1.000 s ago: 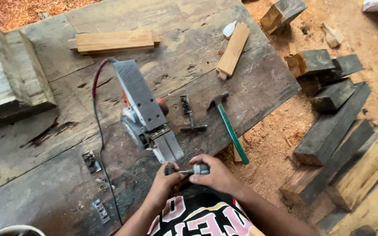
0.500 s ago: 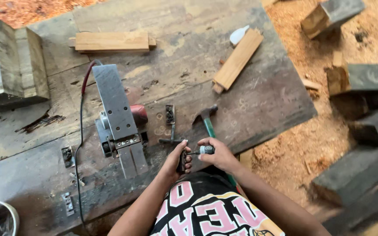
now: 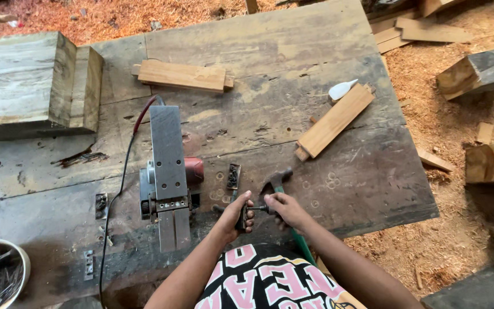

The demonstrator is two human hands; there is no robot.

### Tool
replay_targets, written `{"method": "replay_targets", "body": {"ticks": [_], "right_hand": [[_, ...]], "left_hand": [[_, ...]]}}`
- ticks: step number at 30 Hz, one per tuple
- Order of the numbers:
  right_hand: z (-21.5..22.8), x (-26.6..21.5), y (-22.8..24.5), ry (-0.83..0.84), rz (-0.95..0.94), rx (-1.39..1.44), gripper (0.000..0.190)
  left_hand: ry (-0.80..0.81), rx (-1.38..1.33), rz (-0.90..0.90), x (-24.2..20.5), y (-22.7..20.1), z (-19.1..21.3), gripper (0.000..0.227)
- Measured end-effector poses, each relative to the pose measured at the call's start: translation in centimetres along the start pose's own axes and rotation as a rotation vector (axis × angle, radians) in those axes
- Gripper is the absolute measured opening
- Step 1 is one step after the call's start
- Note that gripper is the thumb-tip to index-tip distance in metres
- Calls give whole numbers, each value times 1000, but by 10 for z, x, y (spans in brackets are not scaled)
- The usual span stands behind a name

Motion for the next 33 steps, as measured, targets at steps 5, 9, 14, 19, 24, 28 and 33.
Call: {"method": "replay_targets", "body": {"ticks": [5, 9, 14, 19, 24, 28, 33], "right_hand": [[2, 2, 31, -16, 382, -212, 33], [-1, 0, 25, 26, 88, 204, 36], [1, -3, 22, -42, -18, -167, 40], [-8, -14, 42, 113, 547, 22, 46], [-5, -8, 9, 47, -135, -15, 36], [-3, -15, 42, -20, 397, -459, 33], [0, -24, 43, -80, 586, -569, 38]], "left_hand": [[-22, -21, 21, 8, 2, 6, 43], [-13, -83, 13, 10, 2, 5, 43], [-25, -53, -6, 9, 2, 8, 43], [-15, -119, -27, 15, 9, 10, 43], [-17, -90, -45, 17, 11, 11, 43], [-18, -56, -27, 16, 15, 14, 42], [11, -80, -22, 14, 16, 15, 41]]}}
Point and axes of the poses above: each hand's wrist, its own x-axis towards the middle knuckle, its own z-axis out of the back of the hand, y = z × x, the point moved 6 cm from there along x, towards the middle knuckle, and after that the axes turned 2 degrees about z, right-handed, at the moved point
